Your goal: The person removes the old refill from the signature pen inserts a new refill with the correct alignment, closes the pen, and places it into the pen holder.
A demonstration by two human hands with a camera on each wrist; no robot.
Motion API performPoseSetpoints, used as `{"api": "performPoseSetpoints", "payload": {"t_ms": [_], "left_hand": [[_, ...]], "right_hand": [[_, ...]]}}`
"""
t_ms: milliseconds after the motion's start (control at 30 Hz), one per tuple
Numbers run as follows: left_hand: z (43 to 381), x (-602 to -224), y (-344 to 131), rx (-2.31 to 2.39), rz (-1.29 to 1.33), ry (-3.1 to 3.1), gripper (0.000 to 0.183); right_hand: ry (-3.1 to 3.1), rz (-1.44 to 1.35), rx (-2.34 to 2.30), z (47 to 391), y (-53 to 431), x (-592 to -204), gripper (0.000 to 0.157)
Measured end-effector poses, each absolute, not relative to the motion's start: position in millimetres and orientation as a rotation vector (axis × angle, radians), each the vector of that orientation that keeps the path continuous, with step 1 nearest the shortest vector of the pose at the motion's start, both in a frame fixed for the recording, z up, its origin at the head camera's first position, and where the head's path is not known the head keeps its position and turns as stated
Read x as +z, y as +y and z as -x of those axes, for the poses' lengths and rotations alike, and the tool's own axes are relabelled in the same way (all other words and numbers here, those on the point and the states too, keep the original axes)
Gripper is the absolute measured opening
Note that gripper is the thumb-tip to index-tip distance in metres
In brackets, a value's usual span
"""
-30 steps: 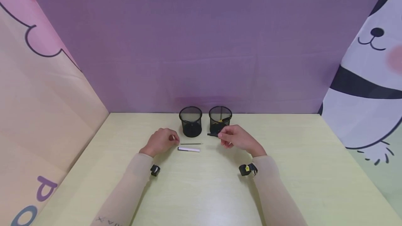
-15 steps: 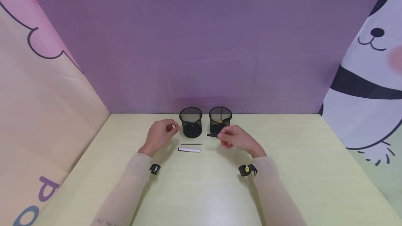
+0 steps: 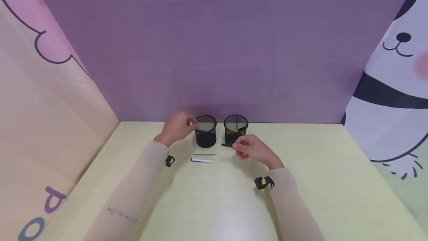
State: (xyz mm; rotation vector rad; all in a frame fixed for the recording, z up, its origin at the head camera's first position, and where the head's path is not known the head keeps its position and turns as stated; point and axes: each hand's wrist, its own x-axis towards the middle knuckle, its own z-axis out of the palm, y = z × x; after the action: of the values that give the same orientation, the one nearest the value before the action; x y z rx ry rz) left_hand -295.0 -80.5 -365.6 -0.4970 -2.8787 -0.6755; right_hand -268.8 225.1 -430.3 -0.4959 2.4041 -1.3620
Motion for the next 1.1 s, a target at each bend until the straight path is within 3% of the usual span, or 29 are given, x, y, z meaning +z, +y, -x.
{"api": "performPoseSetpoints", "payload": {"t_ms": [533,667,1100], "left_hand": [[327.2,-341.6,-57.0,-0.392,0.399,-3.133,0.006],[329.1,-342.2,-47.0,-0.207,0.356,-3.142,0.016],[334.5,-359.4,-36.0,0.017,0.237,-3.139,0.014]], "right_hand": [[2.406,0.536,-1.354,268.3,223.5,-431.0,0.035],[2.407,0.529,-1.350,269.4,224.1,-430.8,0.035],[2.397,0.553,-1.370,269.0,225.6,-430.6,0.036]]}}
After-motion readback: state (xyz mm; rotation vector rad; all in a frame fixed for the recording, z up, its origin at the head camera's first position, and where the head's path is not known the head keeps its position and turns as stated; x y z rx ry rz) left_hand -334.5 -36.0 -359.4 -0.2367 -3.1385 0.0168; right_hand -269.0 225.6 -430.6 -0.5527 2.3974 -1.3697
